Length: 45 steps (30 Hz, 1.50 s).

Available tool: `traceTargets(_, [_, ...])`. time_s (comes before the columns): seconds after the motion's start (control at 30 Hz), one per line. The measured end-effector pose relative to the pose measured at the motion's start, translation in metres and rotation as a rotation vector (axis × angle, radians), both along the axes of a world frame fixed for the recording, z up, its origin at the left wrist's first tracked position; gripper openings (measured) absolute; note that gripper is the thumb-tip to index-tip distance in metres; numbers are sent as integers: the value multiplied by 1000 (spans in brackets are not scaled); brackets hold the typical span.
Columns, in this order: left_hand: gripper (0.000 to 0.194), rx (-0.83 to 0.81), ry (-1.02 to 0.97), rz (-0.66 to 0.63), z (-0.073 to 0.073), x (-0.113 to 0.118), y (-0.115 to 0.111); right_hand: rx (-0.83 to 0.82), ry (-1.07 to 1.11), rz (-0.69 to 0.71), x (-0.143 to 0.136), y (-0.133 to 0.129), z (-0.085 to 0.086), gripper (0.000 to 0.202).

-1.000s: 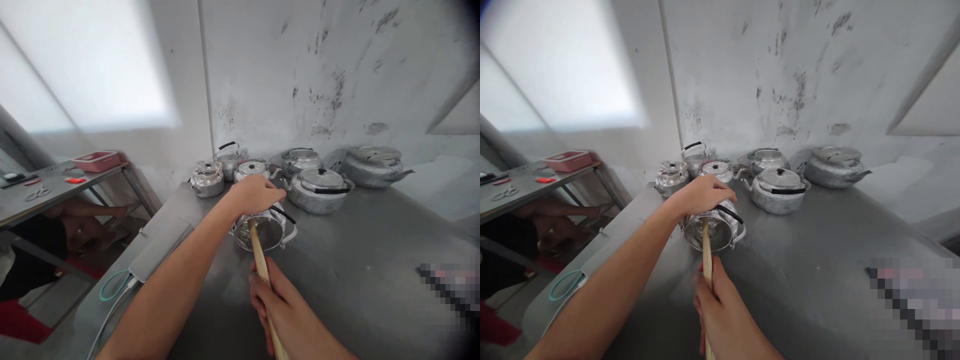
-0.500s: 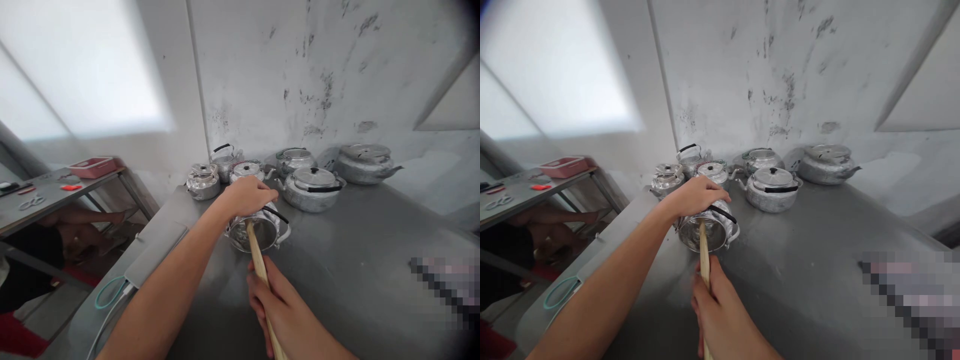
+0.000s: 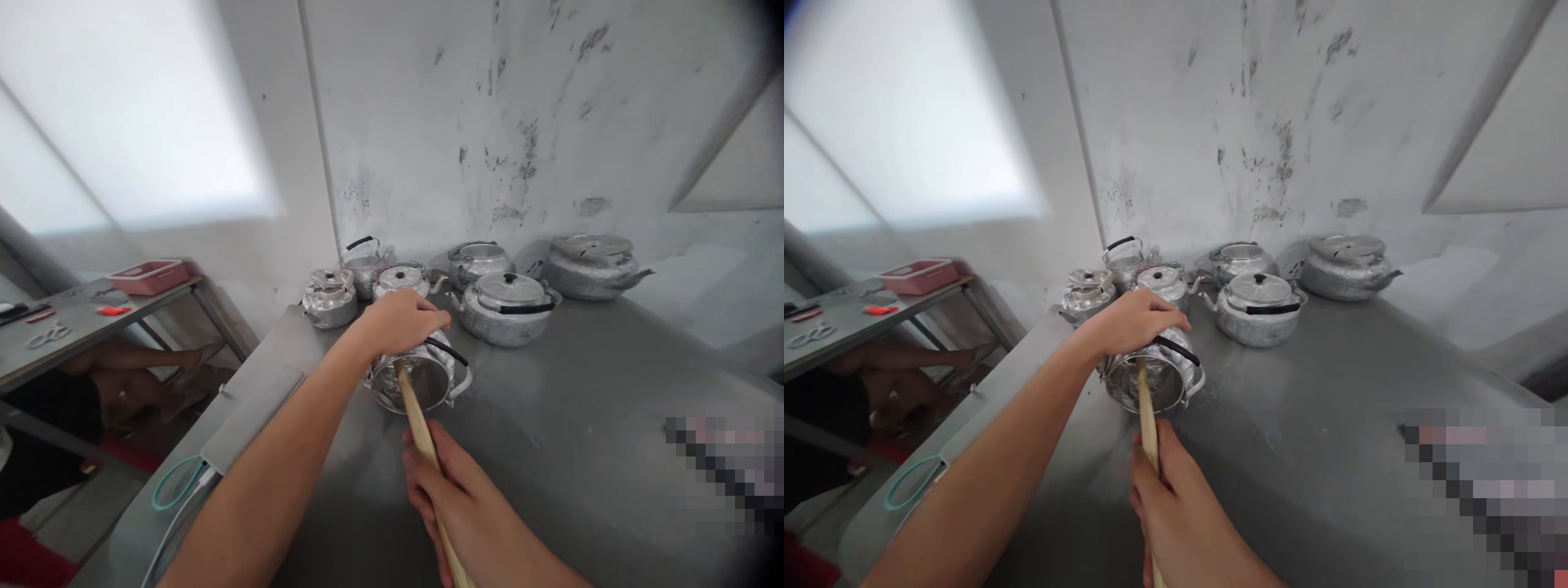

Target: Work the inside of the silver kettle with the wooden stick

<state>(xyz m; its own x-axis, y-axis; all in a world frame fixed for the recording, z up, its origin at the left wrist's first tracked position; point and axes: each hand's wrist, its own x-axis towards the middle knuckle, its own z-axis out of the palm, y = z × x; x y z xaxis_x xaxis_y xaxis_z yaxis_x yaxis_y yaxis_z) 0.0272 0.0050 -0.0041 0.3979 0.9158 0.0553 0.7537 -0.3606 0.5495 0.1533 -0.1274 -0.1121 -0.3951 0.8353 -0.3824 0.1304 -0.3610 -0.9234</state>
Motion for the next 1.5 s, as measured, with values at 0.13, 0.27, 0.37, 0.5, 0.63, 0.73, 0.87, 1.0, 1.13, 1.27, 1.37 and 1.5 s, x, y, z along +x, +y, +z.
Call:
traceTargets(0.13, [37,-5,4,0,0,0,0,1,-20,26,0,1,-3,17])
traceTargets(0.27, [37,-22,7,10,0,1,1,32,-18,9,1,1,-5,15])
traceTargets(0.37, [37,-24,11,18,1,1,1,6,-4,25,1,2,-4,13])
traceTargets(0.5, [34,-5,-1,0,0,1,0,-59,-54,1,-1,3,4,20])
traceTargets(0.63, [32,19,-9,-71,0,2,-3,-101,-87,-14,2,3,15,25])
traceTargets(0.73, [31,31,-12,-107,1,3,-4,-114,-135,14,10,3,18,25])
traceTargets(0.87, [32,30,-16,-113,1,3,-5,-83,-183,58,22,3,11,29])
traceTargets(1.0, [34,18,3,-99,0,4,-6,-28,-139,58,32,0,-2,32])
traceTargets(1.13, [36,14,30,-45,1,7,-8,15,-97,71,36,-7,-7,37])
traceTargets(1.27, [39,-11,56,-31,2,9,-9,21,-89,69,37,-10,-4,36])
traceTargets(1.37, [38,4,59,-26,2,9,-9,8,-93,74,38,-8,-3,37])
traceTargets(1.5, [38,-3,53,-35,2,9,-9,59,-60,62,40,-6,-3,37])
